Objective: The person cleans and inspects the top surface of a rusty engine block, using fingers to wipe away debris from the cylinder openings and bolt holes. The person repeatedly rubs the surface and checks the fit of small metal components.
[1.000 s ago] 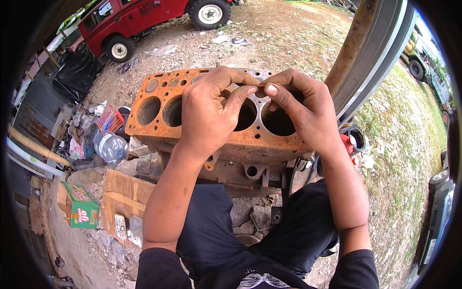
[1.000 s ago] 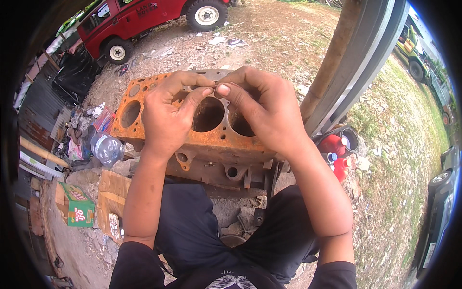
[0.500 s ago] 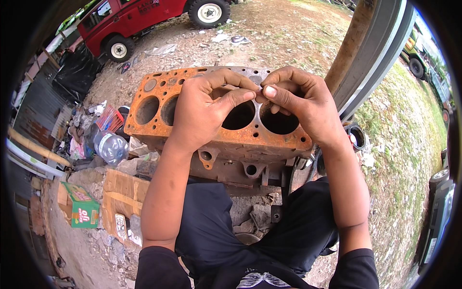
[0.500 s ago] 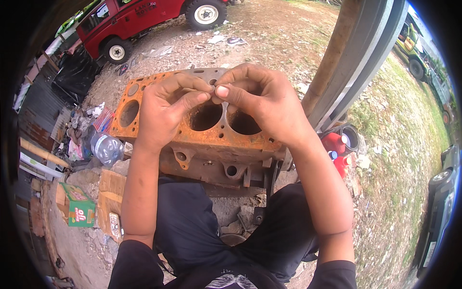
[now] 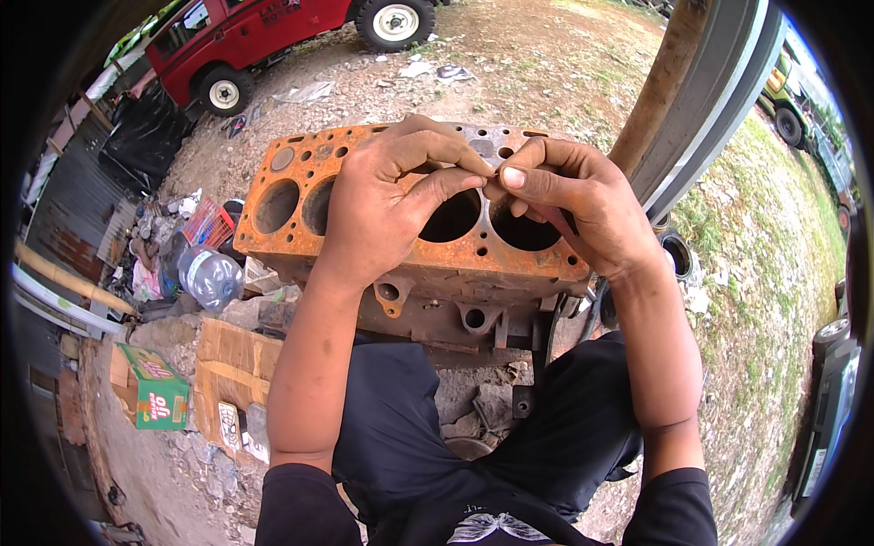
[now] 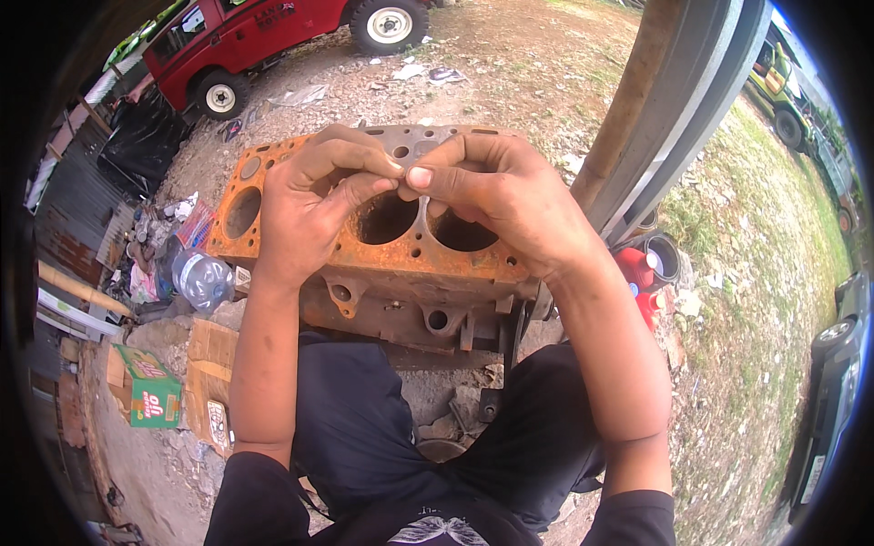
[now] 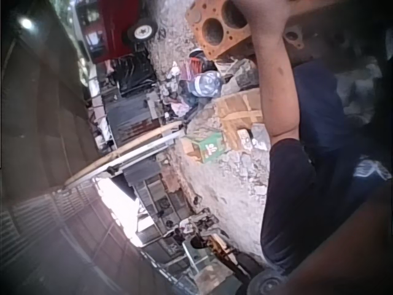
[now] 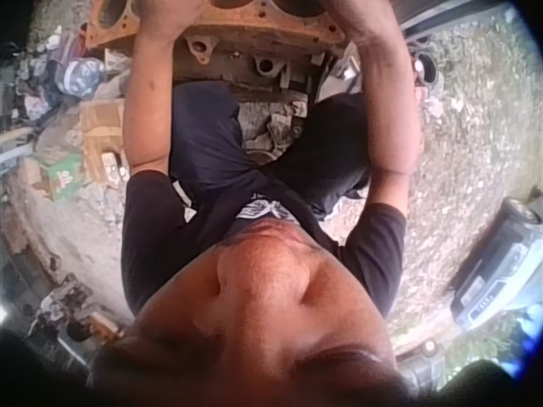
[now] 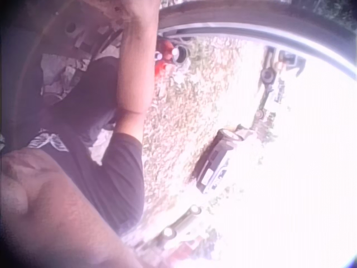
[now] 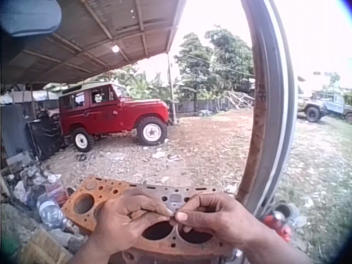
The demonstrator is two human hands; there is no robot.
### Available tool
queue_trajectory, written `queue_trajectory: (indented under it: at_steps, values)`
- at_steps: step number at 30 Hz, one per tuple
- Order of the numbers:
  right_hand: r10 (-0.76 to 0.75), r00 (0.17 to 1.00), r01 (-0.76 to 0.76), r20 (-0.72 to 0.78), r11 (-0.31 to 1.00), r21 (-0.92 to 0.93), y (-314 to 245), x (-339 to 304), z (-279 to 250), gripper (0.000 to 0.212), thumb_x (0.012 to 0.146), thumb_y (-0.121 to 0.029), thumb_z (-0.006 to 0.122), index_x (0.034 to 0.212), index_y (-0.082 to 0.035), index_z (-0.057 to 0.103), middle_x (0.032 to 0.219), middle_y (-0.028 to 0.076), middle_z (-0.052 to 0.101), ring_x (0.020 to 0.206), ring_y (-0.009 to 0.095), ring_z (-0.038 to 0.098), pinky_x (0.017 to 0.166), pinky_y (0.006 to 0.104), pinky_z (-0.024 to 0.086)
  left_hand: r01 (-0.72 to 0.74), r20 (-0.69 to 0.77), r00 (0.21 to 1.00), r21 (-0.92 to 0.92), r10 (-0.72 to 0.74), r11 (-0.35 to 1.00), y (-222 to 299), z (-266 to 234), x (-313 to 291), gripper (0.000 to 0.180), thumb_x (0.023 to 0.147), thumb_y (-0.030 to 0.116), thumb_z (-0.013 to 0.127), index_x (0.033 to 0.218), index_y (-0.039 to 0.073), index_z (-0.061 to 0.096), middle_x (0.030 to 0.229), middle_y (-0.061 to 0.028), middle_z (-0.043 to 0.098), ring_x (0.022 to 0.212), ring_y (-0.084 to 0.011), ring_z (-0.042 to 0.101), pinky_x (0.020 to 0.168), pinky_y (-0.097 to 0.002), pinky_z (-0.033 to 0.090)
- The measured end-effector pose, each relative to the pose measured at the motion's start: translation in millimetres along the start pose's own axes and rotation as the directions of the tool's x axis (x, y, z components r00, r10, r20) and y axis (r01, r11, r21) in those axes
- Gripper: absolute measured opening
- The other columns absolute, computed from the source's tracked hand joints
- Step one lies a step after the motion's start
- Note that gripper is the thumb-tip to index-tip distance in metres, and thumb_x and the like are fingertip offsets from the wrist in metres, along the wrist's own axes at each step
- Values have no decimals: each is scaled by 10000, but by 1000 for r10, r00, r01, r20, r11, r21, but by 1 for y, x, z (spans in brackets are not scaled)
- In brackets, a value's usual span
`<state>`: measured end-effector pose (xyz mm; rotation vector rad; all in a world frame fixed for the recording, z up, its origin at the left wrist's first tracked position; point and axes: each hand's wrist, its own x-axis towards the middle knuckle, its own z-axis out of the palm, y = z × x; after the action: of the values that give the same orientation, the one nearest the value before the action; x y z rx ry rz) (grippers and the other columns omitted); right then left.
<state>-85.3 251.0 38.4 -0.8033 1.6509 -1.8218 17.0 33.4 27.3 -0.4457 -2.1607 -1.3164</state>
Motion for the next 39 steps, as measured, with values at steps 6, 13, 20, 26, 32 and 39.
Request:
queue_trajectory:
  at_steps: [6,13,20,26,32,39]
  values:
    - [-282,957,264,-63,942,-207,2,-4,10,143,949,-117,853,985,5,789,893,28,761,786,67,642,693,251,486,126,-37,990,-179,-135,976,4,4,-3,110,953,-13,815,1063,-12,812,1062,-67,789,978,-138,744,862,-292,612]
    - [-499,867,438,0,761,-478,1,-6,14,66,903,-37,844,925,-16,785,846,21,769,747,78,670,688,269,529,258,2,964,-243,-266,935,14,-3,-2,148,953,25,842,1082,-40,808,1029,-82,811,928,-133,765,838,-281,624]
    - [-573,818,525,46,713,-464,1,-5,13,70,913,-21,843,921,-2,776,862,43,784,812,74,713,730,275,576,126,-50,988,-279,-145,952,11,2,-3,138,938,-26,835,1073,-39,810,1016,-96,814,932,-135,767,872,-285,628]
    - [-471,882,427,-32,826,-368,1,-9,16,110,945,-45,837,1005,19,770,958,58,795,856,82,717,775,260,587,127,-43,988,-301,-147,945,14,2,0,133,925,-54,827,1057,-47,812,1008,-107,819,932,-139,772,865,-279,629]
    - [-337,941,313,-34,904,-291,3,-6,8,218,944,-96,860,1117,21,797,1006,70,809,894,99,729,825,272,594,192,-39,977,-268,-209,944,13,3,5,135,918,-47,838,1052,-46,821,979,-98,826,902,-131,775,836,-271,629]
    - [-359,921,311,-149,911,-270,7,-6,11,278,939,-106,882,1172,20,797,1040,80,816,954,97,728,880,266,587,200,-12,976,-335,-216,921,8,6,13,127,931,-34,833,1057,-33,818,1003,-101,828,922,-139,775,851,-280,624]
